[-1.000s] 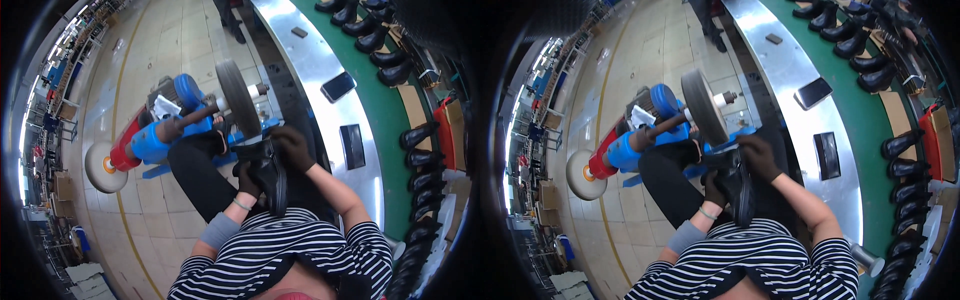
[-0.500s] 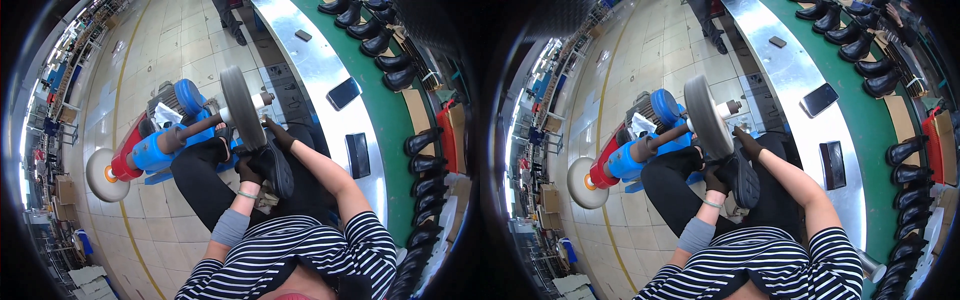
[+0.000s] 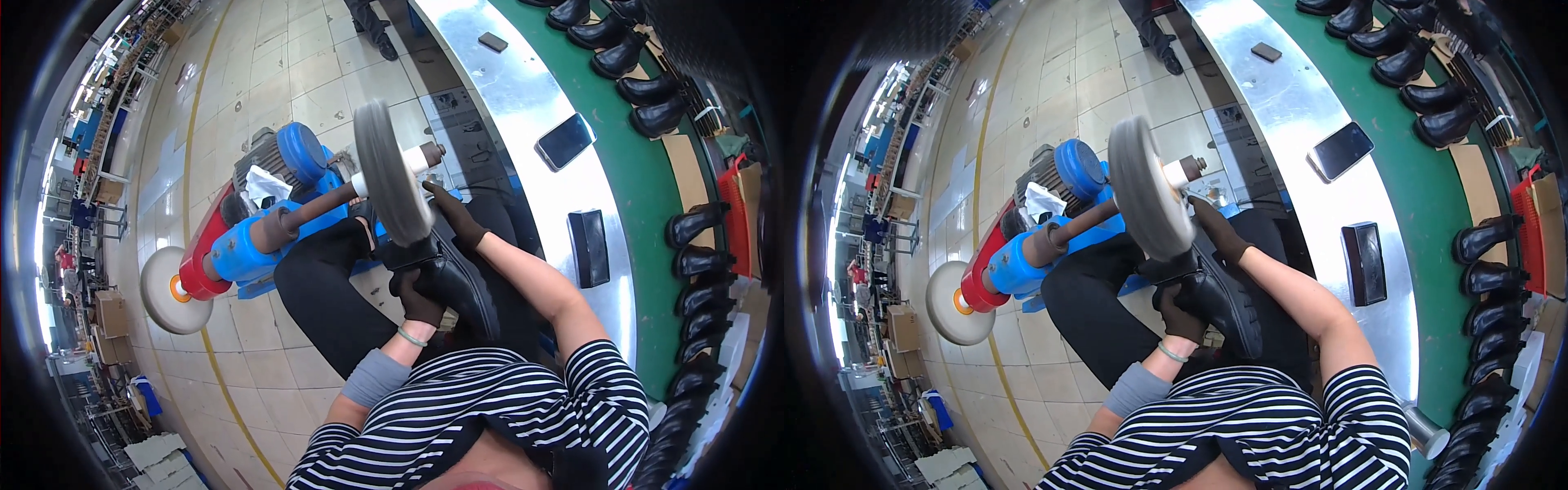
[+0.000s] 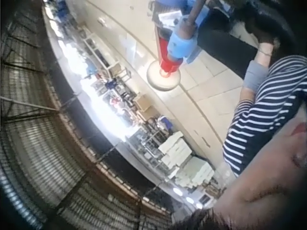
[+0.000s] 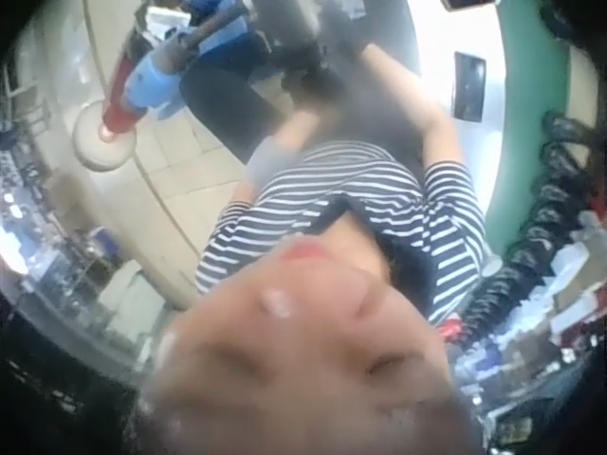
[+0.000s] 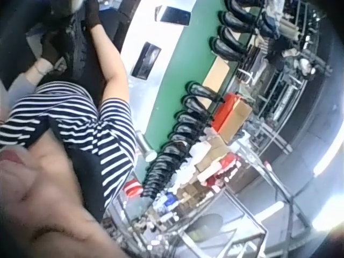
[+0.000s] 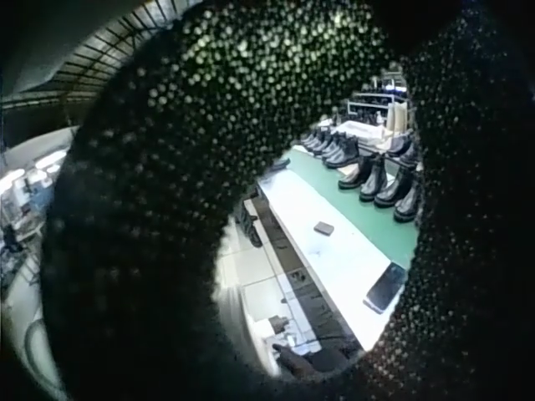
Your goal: Polishing and finishing leather boots using an industrial grinding and buffing machine.
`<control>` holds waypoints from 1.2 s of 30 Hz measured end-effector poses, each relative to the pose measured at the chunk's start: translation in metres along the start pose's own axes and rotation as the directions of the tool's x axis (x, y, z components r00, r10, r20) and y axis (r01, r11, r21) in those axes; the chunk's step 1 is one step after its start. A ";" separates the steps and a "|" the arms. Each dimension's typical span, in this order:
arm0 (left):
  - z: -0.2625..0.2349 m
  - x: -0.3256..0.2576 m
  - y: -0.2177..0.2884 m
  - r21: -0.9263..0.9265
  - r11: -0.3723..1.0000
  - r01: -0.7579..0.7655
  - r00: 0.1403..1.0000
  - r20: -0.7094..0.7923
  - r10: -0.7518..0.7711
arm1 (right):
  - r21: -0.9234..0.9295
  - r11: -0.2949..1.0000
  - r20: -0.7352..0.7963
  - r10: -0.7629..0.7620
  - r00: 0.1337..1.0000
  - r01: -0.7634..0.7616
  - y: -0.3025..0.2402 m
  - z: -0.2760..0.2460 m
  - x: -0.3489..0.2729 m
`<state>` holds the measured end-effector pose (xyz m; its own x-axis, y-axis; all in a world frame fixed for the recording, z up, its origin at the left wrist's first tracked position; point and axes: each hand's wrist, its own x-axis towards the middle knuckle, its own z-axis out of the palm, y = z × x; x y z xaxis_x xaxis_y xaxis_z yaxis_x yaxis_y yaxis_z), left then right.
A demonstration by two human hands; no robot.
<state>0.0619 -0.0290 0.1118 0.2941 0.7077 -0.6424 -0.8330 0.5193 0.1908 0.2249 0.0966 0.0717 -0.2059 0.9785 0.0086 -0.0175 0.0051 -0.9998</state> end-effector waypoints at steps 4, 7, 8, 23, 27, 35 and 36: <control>-0.002 -0.012 -0.006 -0.006 1.000 0.027 0.999 0.026 -0.027 | -0.144 0.973 -0.027 -0.185 0.982 0.179 0.003 -0.002 -0.003; -0.002 -0.016 -0.008 -0.009 0.999 0.052 0.994 0.093 -0.051 | -0.184 0.963 -0.030 -0.208 0.978 0.199 -0.001 -0.006 -0.008; -0.002 -0.018 -0.008 -0.009 0.998 0.061 0.993 0.103 -0.059 | -0.178 0.967 -0.027 -0.189 0.982 0.181 -0.002 -0.008 -0.010; 0.011 -0.022 -0.002 -0.014 0.999 0.039 0.986 0.161 -0.036 | 0.078 0.997 -0.134 -0.004 0.991 0.015 -0.046 -0.013 -0.035; 0.011 0.001 0.006 0.039 0.998 0.044 0.991 0.126 -0.049 | -0.066 0.997 -0.157 -0.048 0.986 0.038 -0.046 -0.022 -0.041; 0.015 0.026 0.015 0.111 0.987 0.113 0.988 0.097 -0.124 | -0.213 0.977 -0.380 -0.078 0.922 -0.005 -0.047 -0.026 -0.047; 0.019 0.026 0.014 0.112 0.987 0.119 0.981 0.138 -0.134 | -0.227 0.974 -0.414 -0.083 0.906 -0.015 -0.050 -0.028 -0.050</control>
<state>0.0666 0.0057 0.1123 0.4647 0.6908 -0.5540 -0.7342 0.6503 0.1950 0.2631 0.0534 0.1210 0.2199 0.9719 0.0839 0.2085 0.0372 -0.9773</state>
